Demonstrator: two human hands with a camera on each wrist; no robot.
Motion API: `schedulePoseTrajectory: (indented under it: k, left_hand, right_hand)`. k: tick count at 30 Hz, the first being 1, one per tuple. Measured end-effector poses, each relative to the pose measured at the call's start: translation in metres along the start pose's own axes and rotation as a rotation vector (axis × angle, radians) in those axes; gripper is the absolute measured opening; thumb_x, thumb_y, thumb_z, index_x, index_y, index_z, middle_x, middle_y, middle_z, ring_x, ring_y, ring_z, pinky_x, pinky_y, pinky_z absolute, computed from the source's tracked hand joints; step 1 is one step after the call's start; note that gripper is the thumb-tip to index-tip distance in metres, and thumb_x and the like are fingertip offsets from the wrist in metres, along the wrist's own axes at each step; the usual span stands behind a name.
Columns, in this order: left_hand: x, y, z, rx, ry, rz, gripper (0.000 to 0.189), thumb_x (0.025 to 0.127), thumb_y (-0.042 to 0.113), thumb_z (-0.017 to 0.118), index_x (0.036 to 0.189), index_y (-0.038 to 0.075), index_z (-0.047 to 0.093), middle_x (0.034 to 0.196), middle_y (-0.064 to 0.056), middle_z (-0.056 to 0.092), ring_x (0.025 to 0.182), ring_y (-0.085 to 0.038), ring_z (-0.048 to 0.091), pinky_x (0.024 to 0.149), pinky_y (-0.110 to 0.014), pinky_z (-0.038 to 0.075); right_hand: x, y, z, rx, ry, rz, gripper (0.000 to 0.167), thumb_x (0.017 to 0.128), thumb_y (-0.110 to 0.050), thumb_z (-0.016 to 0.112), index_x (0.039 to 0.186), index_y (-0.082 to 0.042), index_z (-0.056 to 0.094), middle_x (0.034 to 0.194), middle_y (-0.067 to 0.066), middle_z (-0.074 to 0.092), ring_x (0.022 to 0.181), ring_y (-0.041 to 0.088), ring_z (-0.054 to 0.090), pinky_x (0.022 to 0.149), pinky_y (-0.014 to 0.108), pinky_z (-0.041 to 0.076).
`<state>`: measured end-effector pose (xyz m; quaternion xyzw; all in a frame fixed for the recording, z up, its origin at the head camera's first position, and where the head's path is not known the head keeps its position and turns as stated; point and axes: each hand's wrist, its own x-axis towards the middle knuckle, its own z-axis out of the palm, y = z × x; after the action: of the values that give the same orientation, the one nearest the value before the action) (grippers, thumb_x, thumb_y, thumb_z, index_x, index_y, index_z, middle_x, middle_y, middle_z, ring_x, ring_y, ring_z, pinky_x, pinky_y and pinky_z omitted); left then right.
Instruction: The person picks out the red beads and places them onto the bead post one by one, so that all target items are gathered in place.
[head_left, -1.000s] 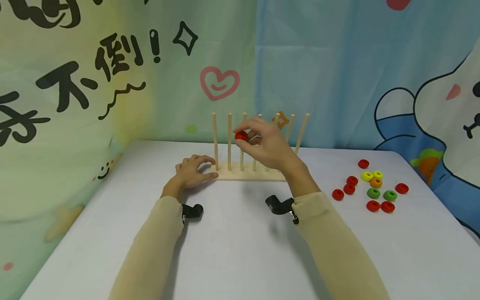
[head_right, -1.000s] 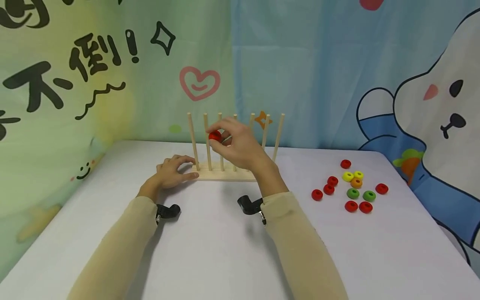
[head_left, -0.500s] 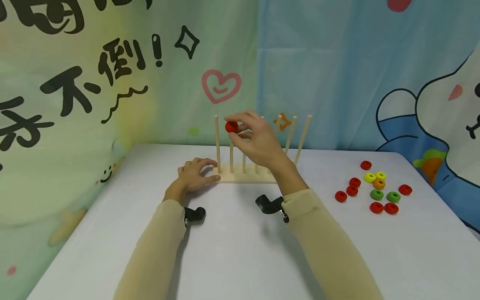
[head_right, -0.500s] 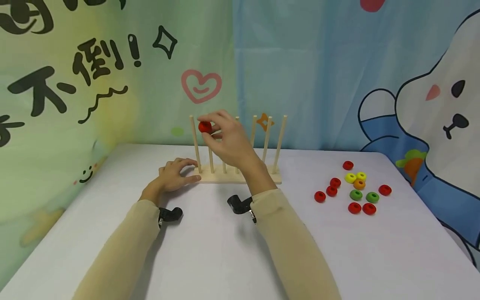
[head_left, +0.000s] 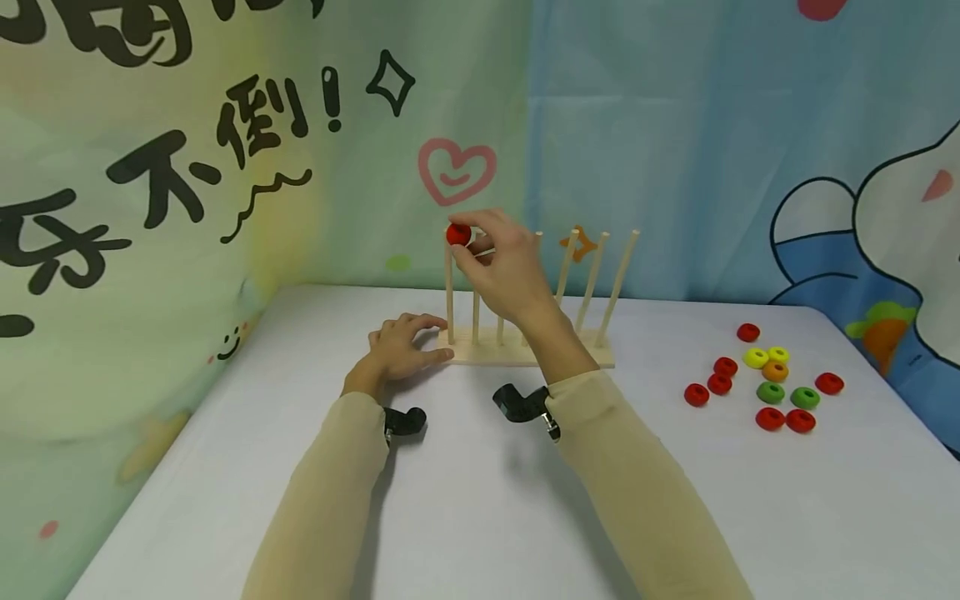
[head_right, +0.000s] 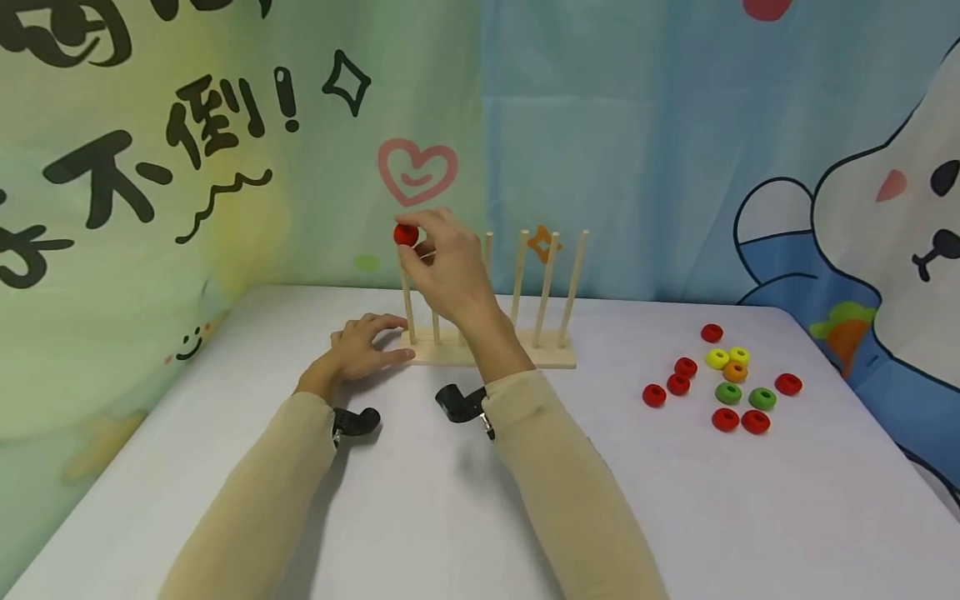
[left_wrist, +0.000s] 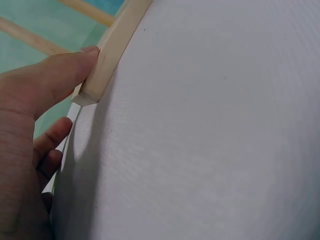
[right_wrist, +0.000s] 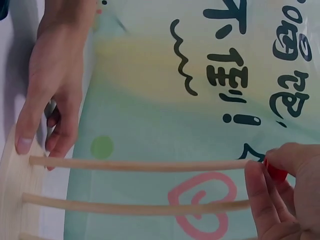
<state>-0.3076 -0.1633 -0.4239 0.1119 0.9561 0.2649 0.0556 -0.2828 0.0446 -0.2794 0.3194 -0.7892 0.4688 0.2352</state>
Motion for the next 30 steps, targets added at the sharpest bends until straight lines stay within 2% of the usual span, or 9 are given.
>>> schedulePoseTrajectory:
  k: [4, 9, 14, 19, 25, 30]
  left_hand:
    - [0.006, 0.003, 0.0, 0.0, 0.001, 0.013, 0.059, 0.083, 0.064, 0.064, 0.136, 0.04, 0.052, 0.15, -0.003, 0.04, 0.133, -0.034, 0.032, 0.103, -0.057, 0.019]
    - [0.004, 0.002, 0.001, -0.004, -0.007, -0.009, 0.059, 0.083, 0.064, 0.064, 0.136, 0.04, 0.053, 0.151, -0.003, 0.039, 0.134, -0.035, 0.032, 0.103, -0.057, 0.019]
    - [0.001, 0.0, 0.002, -0.01, 0.003, -0.016, 0.059, 0.083, 0.063, 0.064, 0.136, 0.039, 0.053, 0.15, -0.004, 0.039, 0.134, -0.034, 0.031, 0.103, -0.057, 0.019]
    - [0.0, 0.0, -0.002, -0.021, -0.007, -0.018, 0.06, 0.083, 0.062, 0.065, 0.137, 0.037, 0.053, 0.151, -0.005, 0.039, 0.134, -0.035, 0.031, 0.103, -0.057, 0.019]
    - [0.0, -0.001, -0.003, -0.007, -0.006, -0.031, 0.06, 0.083, 0.063, 0.065, 0.136, 0.039, 0.053, 0.151, -0.003, 0.038, 0.133, -0.034, 0.031, 0.102, -0.055, 0.02]
    - [0.001, 0.002, -0.001, -0.009, -0.011, -0.032, 0.061, 0.083, 0.064, 0.064, 0.137, 0.039, 0.052, 0.151, -0.004, 0.038, 0.134, -0.035, 0.031, 0.103, -0.057, 0.019]
  right_hand:
    - [0.003, 0.001, 0.0, -0.043, 0.034, 0.044, 0.031, 0.093, -0.01, 0.067, 0.124, -0.009, 0.067, 0.116, 0.007, 0.062, 0.083, 0.017, 0.071, 0.069, 0.025, 0.056]
    - [0.006, -0.001, 0.006, -0.094, -0.018, 0.068, 0.032, 0.094, -0.012, 0.064, 0.127, -0.01, 0.066, 0.117, 0.007, 0.06, 0.078, 0.013, 0.068, 0.065, 0.021, 0.054]
    - [0.01, -0.004, 0.011, -0.087, -0.04, 0.11, 0.032, 0.095, -0.013, 0.062, 0.127, -0.01, 0.065, 0.118, 0.007, 0.059, 0.066, 0.01, 0.064, 0.059, 0.021, 0.052]
    - [0.016, -0.005, 0.011, -0.107, -0.049, 0.144, 0.033, 0.096, -0.014, 0.062, 0.128, -0.012, 0.065, 0.118, 0.006, 0.058, 0.05, 0.011, 0.059, 0.054, 0.025, 0.05]
    - [0.021, -0.006, 0.01, -0.129, -0.073, 0.162, 0.033, 0.096, -0.016, 0.061, 0.129, -0.013, 0.064, 0.117, 0.004, 0.059, 0.049, 0.011, 0.06, 0.059, 0.025, 0.049]
    - [0.022, -0.007, 0.012, -0.138, -0.126, 0.192, 0.034, 0.096, -0.016, 0.062, 0.13, -0.013, 0.064, 0.118, 0.003, 0.059, 0.053, 0.01, 0.062, 0.064, 0.024, 0.051]
